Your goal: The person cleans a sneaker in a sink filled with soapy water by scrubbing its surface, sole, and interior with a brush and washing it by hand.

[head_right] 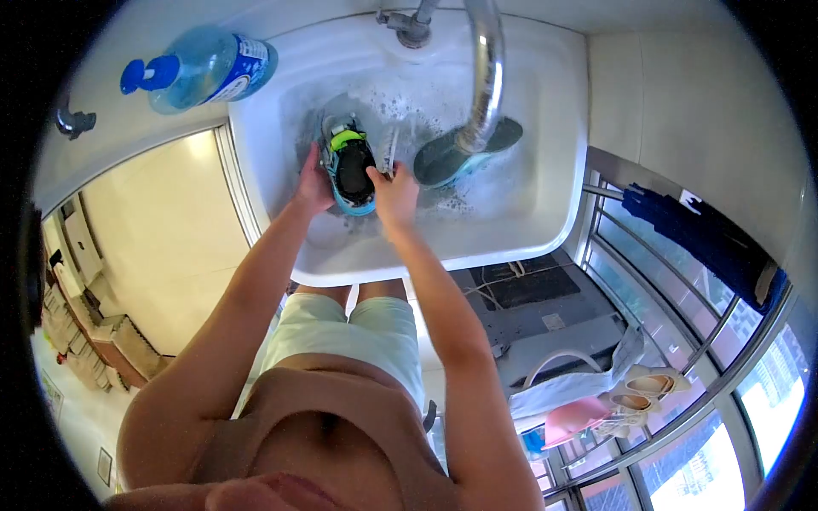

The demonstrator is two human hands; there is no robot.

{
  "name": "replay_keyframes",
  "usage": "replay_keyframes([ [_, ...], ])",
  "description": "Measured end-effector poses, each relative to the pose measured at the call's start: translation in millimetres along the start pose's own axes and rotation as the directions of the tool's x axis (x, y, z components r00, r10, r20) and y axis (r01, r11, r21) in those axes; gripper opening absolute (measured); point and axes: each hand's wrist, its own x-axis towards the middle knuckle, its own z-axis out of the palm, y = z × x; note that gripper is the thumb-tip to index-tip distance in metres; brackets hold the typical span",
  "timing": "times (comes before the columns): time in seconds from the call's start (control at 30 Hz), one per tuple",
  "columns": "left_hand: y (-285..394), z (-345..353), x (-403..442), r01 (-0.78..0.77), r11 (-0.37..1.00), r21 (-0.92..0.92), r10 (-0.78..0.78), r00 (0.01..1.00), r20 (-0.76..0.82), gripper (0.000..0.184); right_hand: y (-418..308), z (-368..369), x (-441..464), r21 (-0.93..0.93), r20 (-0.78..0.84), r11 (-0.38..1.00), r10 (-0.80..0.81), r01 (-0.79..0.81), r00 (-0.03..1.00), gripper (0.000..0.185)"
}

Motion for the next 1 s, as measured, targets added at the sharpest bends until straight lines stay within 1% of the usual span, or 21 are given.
replay_keyframes([
  [0.03, 1, -6, 2, 0.0, 0.998, -0.064, 0.006, 0.995, 0.096, 0.074, -5, -9, -2, -0.191, 0.01, 0.969, -0.156, 0.155, 0.988, 0.03],
  [0.07, 2, -11, 4, 0.002, 0.997, -0.077, 0.006, 0.994, 0.108, 0.074, -8, -18, -7, -0.37, 0.052, 0.88, -0.3, 0.297, 0.953, 0.03],
  [0.1, 3, -16, 8, 0.004, 0.996, -0.089, 0.007, 0.993, 0.12, 0.074, -11, -27, -13, -0.455, 0.142, 0.804, -0.359, 0.383, 0.922, 0.03],
  [0.17, 6, -21, 17, 0.0, 0.995, -0.096, 0.016, 0.986, 0.168, 0.074, -22, -40, -21, -0.575, 0.329, 0.602, -0.45, 0.554, 0.83, 0.031],
  [0.23, 7, -26, 22, -0.003, 0.996, -0.086, 0.023, 0.973, 0.229, 0.075, -44, -38, -26, -0.687, 0.485, 0.427, -0.333, 0.588, 0.808, 0.029],
  [0.27, 7, -20, 18, -0.005, 0.998, -0.057, 0.017, 0.978, 0.206, 0.077, -52, -35, -25, -0.723, 0.548, 0.331, -0.26, 0.606, 0.795, 0.029],
  [0.33, 7, -3, 7, -0.007, 1.0, 0.007, 0.006, 0.987, 0.162, 0.079, -56, 3, 13, -0.69, 0.676, 0.267, -0.094, 0.673, 0.731, 0.029],
  [0.4, 4, -9, 12, 0.017, 0.999, 0.049, -0.024, 0.99, 0.14, 0.081, -39, 42, 43, -0.685, 0.628, 0.355, -0.154, 0.636, 0.763, 0.015],
  [0.43, 2, -12, 14, 0.034, 0.997, 0.071, -0.043, 0.991, 0.127, 0.082, -16, 52, 60, -0.685, 0.526, 0.465, -0.216, 0.56, 0.823, 0.016],
  [0.47, 4, -14, 12, 0.082, 0.996, 0.046, -0.089, 0.982, 0.169, 0.082, 12, 60, 78, -0.665, 0.405, 0.574, -0.262, 0.479, 0.876, 0.017],
  [0.53, 8, -13, 11, 0.086, 0.994, 0.067, -0.095, 0.985, 0.146, 0.083, -9, 36, 31, -0.723, 0.455, 0.353, -0.405, 0.594, 0.793, 0.023],
  [0.57, 10, -13, 11, 0.086, 0.994, 0.073, -0.095, 0.986, 0.135, 0.084, -14, 19, 7, -0.76, 0.447, 0.339, -0.345, 0.554, 0.825, 0.021],
  [0.6, 10, -14, 13, 0.121, 0.991, 0.054, -0.129, 0.976, 0.178, 0.084, -16, 6, -9, -0.796, 0.437, 0.32, -0.285, 0.514, 0.853, 0.019],
  [0.67, 9, -19, 18, 0.066, 0.995, 0.076, -0.078, 0.984, 0.159, 0.083, -25, -21, -36, -0.791, 0.558, 0.149, -0.225, 0.594, 0.799, 0.018],
  [0.7, 9, -18, 18, 0.036, 0.995, 0.088, -0.049, 0.988, 0.149, 0.083, -26, -23, -51, -0.804, 0.562, 0.063, -0.241, 0.591, 0.791, 0.017],
  [0.77, 11, -13, 17, 0.051, 0.998, 0.043, -0.058, 0.984, 0.17, 0.083, -26, -15, -69, -0.811, 0.579, -0.109, -0.283, 0.575, 0.764, 0.016],
  [0.87, 2, 2, 8, 0.091, 0.995, -0.04, -0.081, 0.977, 0.199, 0.085, -25, 21, -18, -0.744, 0.548, 0.105, -0.469, 0.66, 0.693, 0.015],
  [0.9, -5, 4, 5, 0.111, 0.991, -0.076, -0.093, 0.974, 0.206, 0.085, -22, 36, 23, -0.793, 0.343, 0.354, -0.414, 0.496, 0.843, 0.016],
  [0.93, -6, -1, 13, 0.057, 0.998, 0.014, -0.058, 0.987, 0.151, 0.087, -25, 29, 23, -0.757, 0.421, 0.333, -0.41, 0.563, 0.809, 0.016],
  [0.97, -1, -4, 20, 0.078, 0.997, 0.021, -0.081, 0.981, 0.177, 0.087, -35, 18, 24, -0.714, 0.495, 0.311, -0.411, 0.628, 0.766, 0.017],
  [1.0, 4, -9, 23, 0.107, 0.994, 0.029, -0.11, 0.974, 0.198, 0.088, -32, 5, 11, -0.694, 0.572, 0.224, -0.405, 0.684, 0.713, 0.016],
])
